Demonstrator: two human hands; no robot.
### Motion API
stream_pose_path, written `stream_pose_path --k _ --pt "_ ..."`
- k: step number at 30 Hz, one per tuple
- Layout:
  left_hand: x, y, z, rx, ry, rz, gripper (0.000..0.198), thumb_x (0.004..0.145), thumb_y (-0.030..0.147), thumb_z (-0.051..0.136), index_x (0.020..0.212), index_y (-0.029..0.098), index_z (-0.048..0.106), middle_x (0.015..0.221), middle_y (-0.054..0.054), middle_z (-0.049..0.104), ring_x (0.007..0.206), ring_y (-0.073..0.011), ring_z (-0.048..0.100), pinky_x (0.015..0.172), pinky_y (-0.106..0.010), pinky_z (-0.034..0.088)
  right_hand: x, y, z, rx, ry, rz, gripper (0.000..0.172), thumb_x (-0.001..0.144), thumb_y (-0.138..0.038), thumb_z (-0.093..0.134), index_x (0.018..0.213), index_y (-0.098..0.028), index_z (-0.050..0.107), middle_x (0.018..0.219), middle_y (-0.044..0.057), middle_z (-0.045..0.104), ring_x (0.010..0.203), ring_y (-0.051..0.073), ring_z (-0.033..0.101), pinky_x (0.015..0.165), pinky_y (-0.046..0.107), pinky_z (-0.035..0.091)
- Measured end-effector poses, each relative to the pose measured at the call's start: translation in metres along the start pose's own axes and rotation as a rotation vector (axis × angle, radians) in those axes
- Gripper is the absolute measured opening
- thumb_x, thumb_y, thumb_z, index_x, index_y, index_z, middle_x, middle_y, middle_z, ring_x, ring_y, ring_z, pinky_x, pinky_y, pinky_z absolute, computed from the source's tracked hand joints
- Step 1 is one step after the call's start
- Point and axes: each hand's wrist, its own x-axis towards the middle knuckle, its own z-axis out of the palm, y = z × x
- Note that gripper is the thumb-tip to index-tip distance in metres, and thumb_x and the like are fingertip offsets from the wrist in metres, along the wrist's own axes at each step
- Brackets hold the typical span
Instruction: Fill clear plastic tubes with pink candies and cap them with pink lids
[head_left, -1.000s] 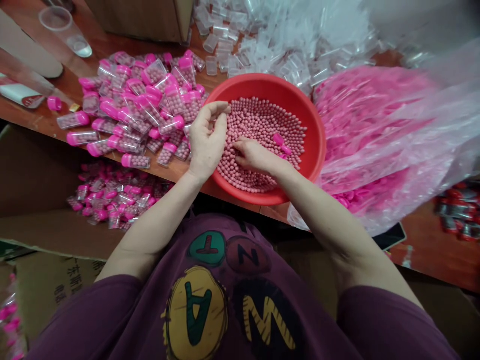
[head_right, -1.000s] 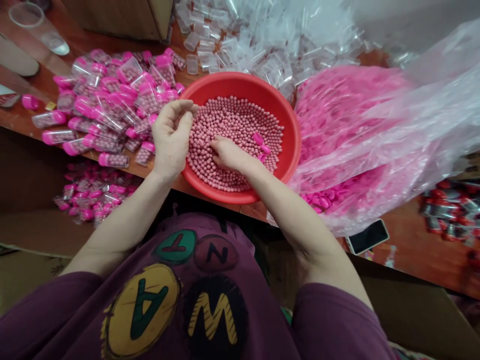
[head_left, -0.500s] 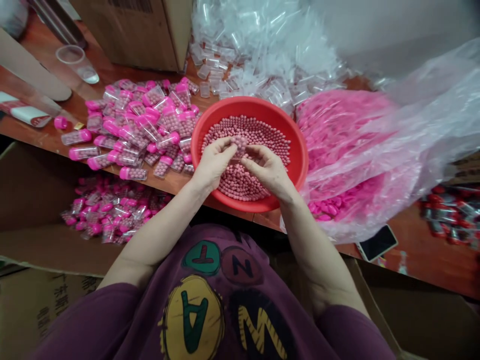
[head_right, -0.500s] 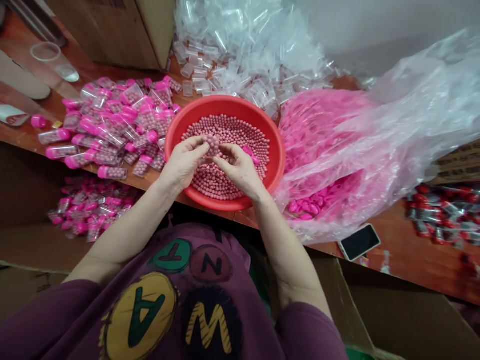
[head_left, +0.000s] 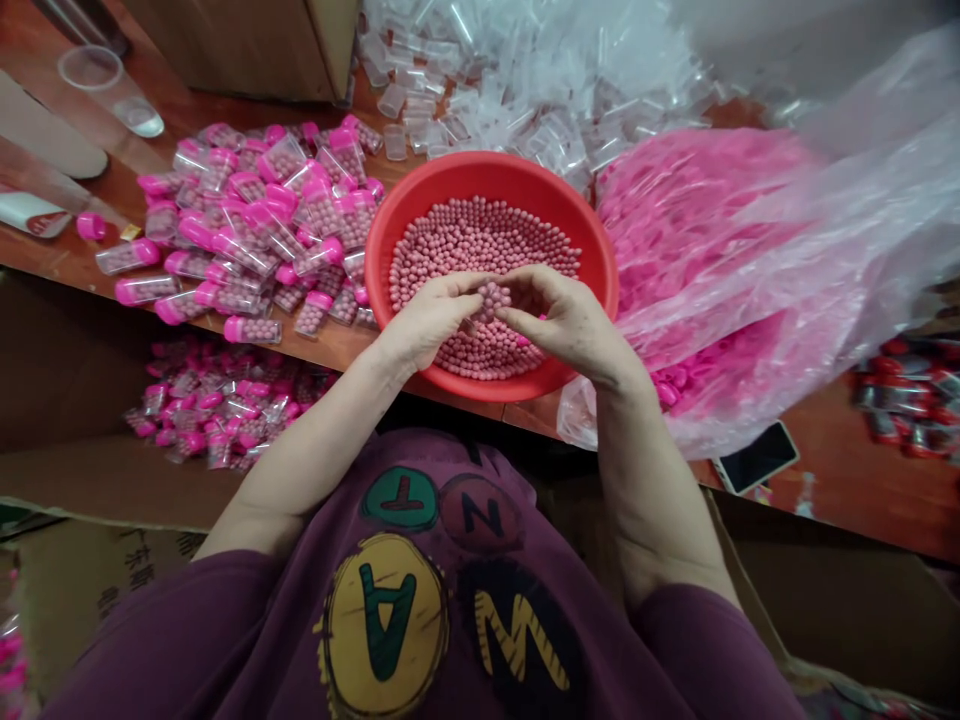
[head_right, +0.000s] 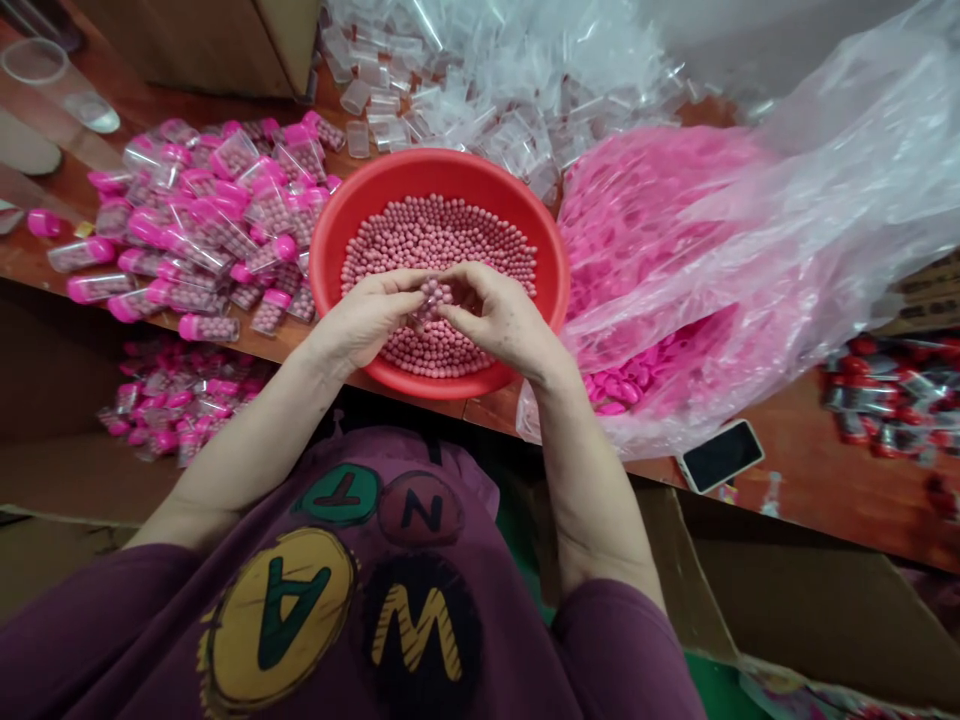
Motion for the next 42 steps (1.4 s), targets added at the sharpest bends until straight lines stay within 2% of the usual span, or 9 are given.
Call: stream_pose_path --k 4,8,13,18,22,26,32,36,42 --pt "0.002 -0.003 -0.002 0.013 0.056 -0.002 0.023 0.089 0.008 0.069 0.104 0.018 0.084 0.097 -0.005 0.082 0.08 -0.0137 0.07 0.064 -0.022 0.051 0.0 0.011 0.006 0.13 -0.023 0.05 0.025 0.095 -0.047 0.077 0.104 -0.026 0.067 0.097 0.003 0.075 0.087 0.021 0.068 0.078 0.037 0.061" --pt "0.001 -0.001 -0.002 0.044 0.043 0.007 0.023 0.086 0.008 0.071 0.102 0.018 0.083 0.097 -0.004 0.082 0.079 -0.0136 0.07 0.063 -0.021 0.051 0.002 0.016 0.007 0.226 -0.045 0.094 0.037 0.089 -0.057 0.085 0.1 -0.026 0.065 0.092 0.001 0.072 0.084 0.019 0.065 0.073 0.034 0.059" --pt "0.0 0.0 -0.002 0.01 0.018 -0.026 0.023 0.086 0.009 0.072 0.105 0.018 0.082 0.101 -0.006 0.082 0.086 -0.0168 0.074 0.073 -0.026 0.06 0.002 0.011 0.002 0.427 -0.034 0.204 0.052 0.076 -0.063 0.096 0.092 -0.025 0.064 0.082 -0.002 0.065 0.072 0.014 0.056 0.061 0.028 0.048" --pt "0.003 0.001 -0.004 -0.053 0.009 -0.087 0.023 0.086 0.01 0.07 0.105 0.018 0.081 0.101 -0.006 0.082 0.086 -0.0178 0.076 0.071 -0.027 0.063 -0.002 0.013 0.0 0.466 0.002 0.249 0.043 0.084 -0.059 0.091 0.089 -0.025 0.064 0.072 -0.004 0.06 0.062 0.012 0.052 0.057 0.028 0.045" --pt "0.003 0.006 -0.006 -0.16 -0.018 -0.137 0.015 0.096 0.024 0.066 0.102 0.019 0.079 0.096 -0.008 0.081 0.086 -0.0209 0.077 0.067 -0.031 0.066 -0.01 0.017 0.002 0.205 0.115 0.179 0.026 0.091 -0.047 0.081 0.1 -0.025 0.071 0.094 0.002 0.076 0.084 0.02 0.071 0.078 0.036 0.061" --pt "-0.003 0.006 -0.003 -0.189 -0.062 -0.134 0.028 0.101 0.047 0.07 0.104 0.02 0.077 0.094 -0.011 0.08 0.096 -0.0272 0.081 0.076 -0.039 0.07 -0.031 0.016 0.003 -0.04 0.23 0.125 0.017 0.096 -0.035 0.073 0.109 -0.025 0.077 0.111 0.005 0.081 0.107 0.025 0.076 0.102 0.046 0.061" --pt "-0.001 -0.002 0.006 -0.236 0.028 -0.148 0.029 0.107 0.044 0.064 0.112 0.019 0.079 0.098 -0.01 0.083 0.105 -0.0252 0.08 0.083 -0.035 0.068 -0.067 0.02 -0.006 0.064 0.513 0.161 0.013 0.102 -0.036 0.068 0.107 -0.028 0.076 0.094 0.003 0.08 0.089 0.022 0.078 0.089 0.042 0.065" --pt "-0.002 0.0 0.009 -0.28 0.047 -0.166 0.028 0.106 0.039 0.063 0.115 0.017 0.077 0.104 -0.01 0.083 0.104 -0.022 0.078 0.083 -0.03 0.064 -0.057 0.023 -0.014 -0.147 0.422 0.164 0.015 0.101 -0.034 0.064 0.106 -0.026 0.076 0.097 0.005 0.081 0.088 0.024 0.076 0.087 0.042 0.064" --pt "-0.006 0.002 0.01 -0.308 0.028 -0.145 0.027 0.09 0.012 0.063 0.114 0.013 0.074 0.105 -0.008 0.079 0.093 -0.0162 0.073 0.077 -0.026 0.058 0.017 0.037 -0.012 -0.635 0.134 0.238 0.027 0.103 -0.025 0.051 0.11 -0.019 0.077 0.118 0.018 0.082 0.11 0.034 0.074 0.102 0.05 0.06"
